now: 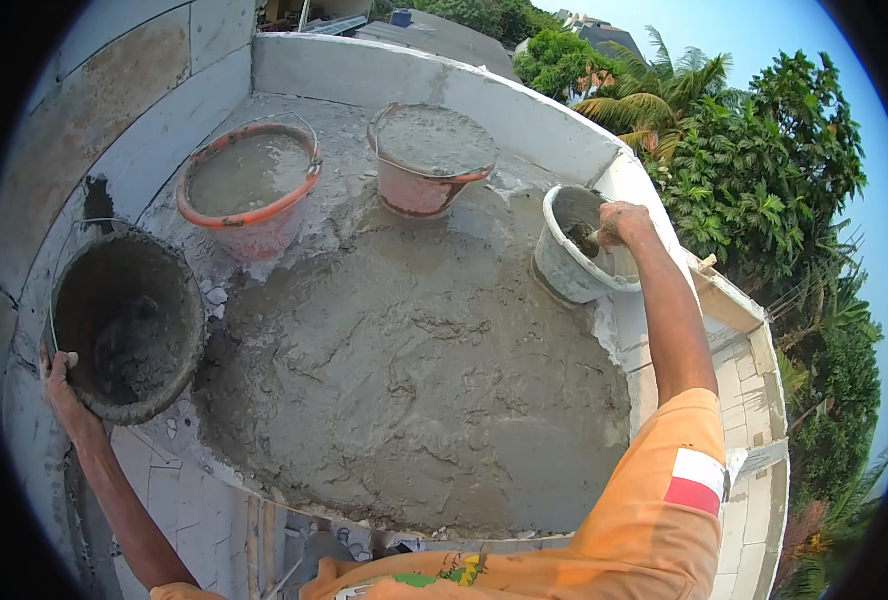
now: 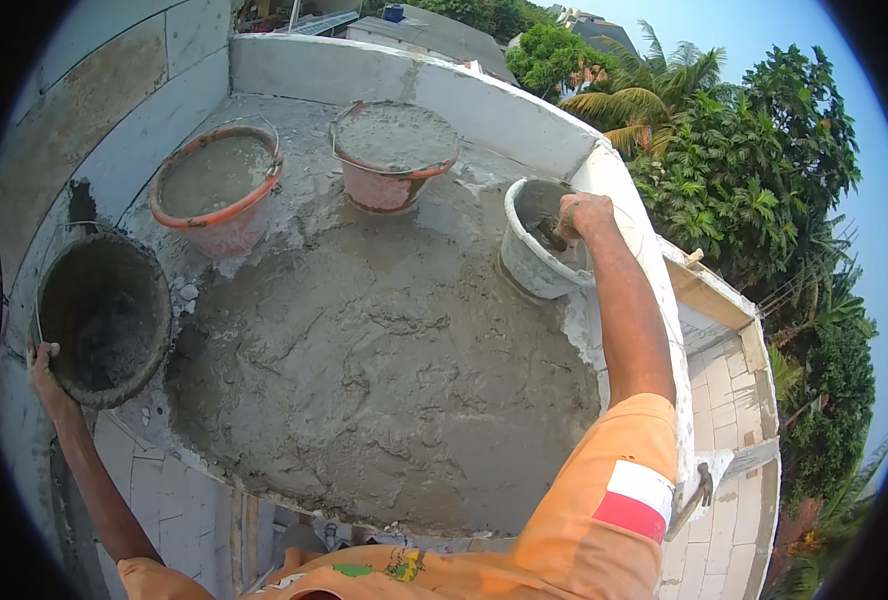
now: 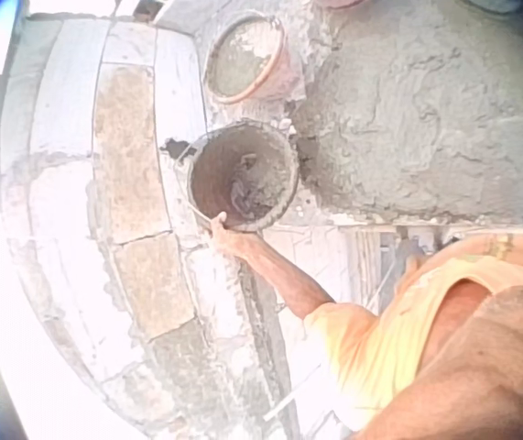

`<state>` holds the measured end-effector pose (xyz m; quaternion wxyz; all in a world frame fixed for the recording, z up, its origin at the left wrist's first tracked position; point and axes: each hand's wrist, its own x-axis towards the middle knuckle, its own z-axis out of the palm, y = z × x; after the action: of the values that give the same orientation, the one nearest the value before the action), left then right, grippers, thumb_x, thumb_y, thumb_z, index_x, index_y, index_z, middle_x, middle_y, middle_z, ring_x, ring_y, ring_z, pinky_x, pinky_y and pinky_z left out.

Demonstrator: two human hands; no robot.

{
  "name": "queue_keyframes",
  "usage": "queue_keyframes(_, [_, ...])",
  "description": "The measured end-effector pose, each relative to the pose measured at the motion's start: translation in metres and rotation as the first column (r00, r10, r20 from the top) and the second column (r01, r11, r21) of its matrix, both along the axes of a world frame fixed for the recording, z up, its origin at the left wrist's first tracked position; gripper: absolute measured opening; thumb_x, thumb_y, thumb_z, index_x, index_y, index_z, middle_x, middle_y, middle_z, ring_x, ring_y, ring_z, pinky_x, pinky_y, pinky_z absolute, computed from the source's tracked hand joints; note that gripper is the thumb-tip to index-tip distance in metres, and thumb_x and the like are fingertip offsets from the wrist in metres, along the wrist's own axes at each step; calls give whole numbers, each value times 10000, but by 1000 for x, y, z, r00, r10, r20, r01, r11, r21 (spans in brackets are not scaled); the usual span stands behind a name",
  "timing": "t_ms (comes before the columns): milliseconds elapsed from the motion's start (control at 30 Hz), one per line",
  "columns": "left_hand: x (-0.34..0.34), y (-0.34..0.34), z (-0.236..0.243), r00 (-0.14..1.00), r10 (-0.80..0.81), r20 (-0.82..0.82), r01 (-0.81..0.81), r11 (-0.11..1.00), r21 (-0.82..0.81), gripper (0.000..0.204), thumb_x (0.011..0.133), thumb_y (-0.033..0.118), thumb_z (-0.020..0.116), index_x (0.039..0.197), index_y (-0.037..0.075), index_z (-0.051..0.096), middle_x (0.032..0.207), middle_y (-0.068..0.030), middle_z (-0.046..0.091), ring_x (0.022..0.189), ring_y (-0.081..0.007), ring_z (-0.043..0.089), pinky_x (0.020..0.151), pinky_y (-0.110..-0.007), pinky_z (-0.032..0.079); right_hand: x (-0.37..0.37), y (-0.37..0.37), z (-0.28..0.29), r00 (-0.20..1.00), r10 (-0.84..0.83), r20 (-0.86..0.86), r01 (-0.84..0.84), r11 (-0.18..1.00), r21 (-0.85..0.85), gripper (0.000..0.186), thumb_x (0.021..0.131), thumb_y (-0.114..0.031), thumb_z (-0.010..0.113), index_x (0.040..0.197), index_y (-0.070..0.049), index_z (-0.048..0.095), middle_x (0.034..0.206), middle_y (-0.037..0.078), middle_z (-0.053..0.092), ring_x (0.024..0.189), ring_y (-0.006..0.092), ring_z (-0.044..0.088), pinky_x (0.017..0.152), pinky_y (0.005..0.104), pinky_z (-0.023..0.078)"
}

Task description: The person spreads mortar on a concrete surface using a trowel, scooping additional mortar from a black bucket and placing it onto the work area. Several buckets of mortar and water are positioned on the ledge.

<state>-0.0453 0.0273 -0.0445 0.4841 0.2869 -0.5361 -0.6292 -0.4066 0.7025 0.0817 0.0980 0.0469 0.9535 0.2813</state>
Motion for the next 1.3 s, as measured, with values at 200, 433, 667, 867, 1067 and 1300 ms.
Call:
queue_keyframes(200, [-2,15,10,999,32,22,-32,999,-8,591,811,81,617,1373,-30,471,973,-52,595,861,-152,586,756,-289,488,2,-12,10,961,-61,269,31,993,113,231,647,-187,751,849,-74,746,891,134,730,858,285,703,702,386,532])
queue_keyframes(433, [1,0,-3,999,9,-45,-7,1000,31,622,810,72,612,1399,-32,440,987,-61,596,864,-157,588,774,-291,491,-1,-14,46,939,-166,300,265,907,-327,197,670,-147,749,553,-61,616,512,79,560,430,168,499,413,351,357])
queue_keyframes(667, [-5,-3,-4,998,-63,-23,63,998,-6,587,820,72,621,1376,-32,469,1051,-76,607,919,-175,594,826,-306,480,-12,22,7,991,-121,50,129,964,-231,199,678,-207,755,837,-95,714,770,113,690,660,225,649,567,364,494])
queue_keyframes(867, [-3,-13,-6,999,-30,-29,30,999,15,558,830,60,621,1364,-27,484,1061,-77,614,944,-178,592,857,-303,471,6,20,-8,994,-9,109,-12,982,189,348,643,-180,759,987,-124,746,1035,83,736,982,261,700,770,401,539])
queue_keyframes(1067, [-3,-4,-3,998,-57,-22,56,998,-11,545,842,65,603,1365,-26,483,1073,-83,616,935,-180,601,833,-300,486,-7,15,25,942,-130,311,182,973,-145,182,694,-197,750,709,-27,688,666,114,688,498,207,615,466,339,463])
queue_keyframes(1300, [0,-9,-5,997,-71,6,71,997,-2,524,844,80,588,1350,-18,496,1030,-66,609,897,-168,594,811,-293,485,-16,16,16,982,-41,184,88,964,-250,299,713,-292,773,632,-24,669,577,91,638,445,182,553,453,354,435])
